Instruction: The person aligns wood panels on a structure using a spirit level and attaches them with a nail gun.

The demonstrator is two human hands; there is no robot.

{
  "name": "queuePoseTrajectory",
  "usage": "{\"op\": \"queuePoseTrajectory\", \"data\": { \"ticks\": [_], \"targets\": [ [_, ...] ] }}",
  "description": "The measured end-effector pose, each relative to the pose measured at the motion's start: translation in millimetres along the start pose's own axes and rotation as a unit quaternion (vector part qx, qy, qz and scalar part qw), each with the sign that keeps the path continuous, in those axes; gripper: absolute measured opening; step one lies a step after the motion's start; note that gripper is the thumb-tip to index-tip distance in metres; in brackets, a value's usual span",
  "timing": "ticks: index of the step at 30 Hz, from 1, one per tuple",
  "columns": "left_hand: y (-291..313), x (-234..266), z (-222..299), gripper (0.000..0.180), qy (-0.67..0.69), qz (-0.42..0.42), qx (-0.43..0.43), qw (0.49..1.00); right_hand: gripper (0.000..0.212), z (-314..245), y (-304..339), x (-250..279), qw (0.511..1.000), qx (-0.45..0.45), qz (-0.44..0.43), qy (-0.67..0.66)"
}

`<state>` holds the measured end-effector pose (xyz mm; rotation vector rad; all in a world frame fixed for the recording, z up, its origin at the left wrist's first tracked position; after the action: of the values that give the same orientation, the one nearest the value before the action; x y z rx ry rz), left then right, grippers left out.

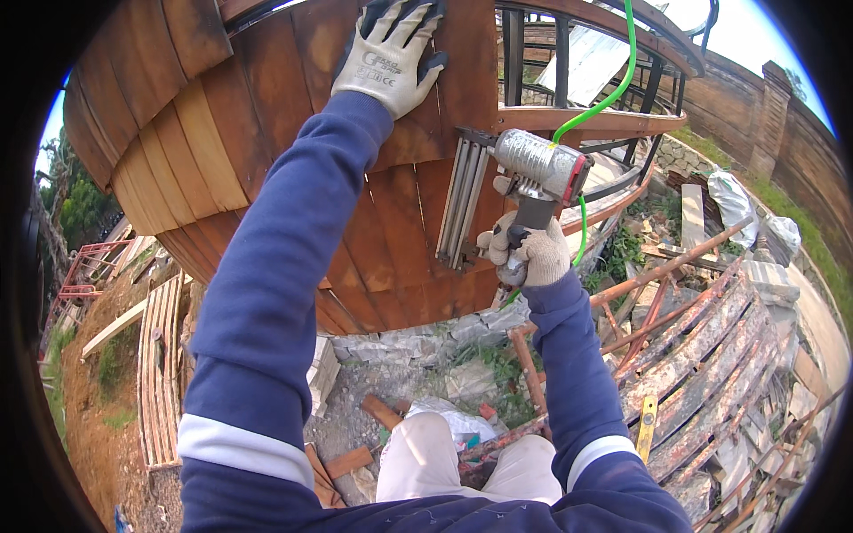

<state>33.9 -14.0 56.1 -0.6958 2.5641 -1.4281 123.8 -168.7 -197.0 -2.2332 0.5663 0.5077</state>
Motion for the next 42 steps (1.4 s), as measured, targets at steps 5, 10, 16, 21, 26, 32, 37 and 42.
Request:
{"op": "queuePoseTrajectory", "data": {
  "ticks": [5, 10, 16, 21, 26, 32, 37, 42],
  "targets": [
    [-0.1, 0.3, -0.4, 0.071, 0.006, -0.011, 0.002, 1.0, 0.095, 30.3, -15.6, 2.0, 0.957, -0.092, -0.058, -0.27],
    [1.5, -3.7, -0.6, 0.071, -0.136, -0.077, 0.025, 0.987, 0.094, 25.3, -6.4, -18.7, 0.977, -0.016, -0.034, -0.211],
    [2.2, 1.1, -2.9, 0.079, -0.101, -0.082, 0.052, 0.99, 0.031, -83.3, -12.1, -38.3, 0.949, 0.072, 0.101, 0.291],
    [3.8, 9.9, -5.6, 0.086, -0.073, -0.033, 0.07, 0.994, 0.026, -159.9, -72.8, -86.3, 0.875, 0.196, 0.073, 0.437],
    [4.2, 9.1, -7.3, 0.086, -0.054, -0.02, 0.071, 0.996, 0.029, -174.2, -104.1, -95.5, 0.891, 0.162, 0.069, 0.419],
    [5.3, 6.6, -8.3, 0.087, -0.061, -0.019, 0.079, 0.995, 0.03, -181.4, -110.7, -102.2, 0.852, 0.186, 0.032, 0.488],
    [5.3, 7.2, -9.4, 0.088, -0.048, -0.001, 0.08, 0.996, 0.028, -181.0, -113.7, -106.2, 0.835, 0.203, 0.029, 0.511],
    [6.7, 7.3, -9.8, 0.089, -0.044, 0.007, 0.085, 0.995, 0.024, -177.2, -117.4, -94.8, 0.893, 0.134, 0.018, 0.429]
  ]
}}
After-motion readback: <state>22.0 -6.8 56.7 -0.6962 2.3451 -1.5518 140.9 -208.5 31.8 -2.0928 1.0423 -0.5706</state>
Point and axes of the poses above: each hand's wrist, its own y-axis away from the middle knuckle, its own x-axis out of the back of the hand, z = x × y, the point moved 7 cm from there along -y, towards the middle knuckle, and after that the axes turned 4 degrees about z, right-handed, at the moved point
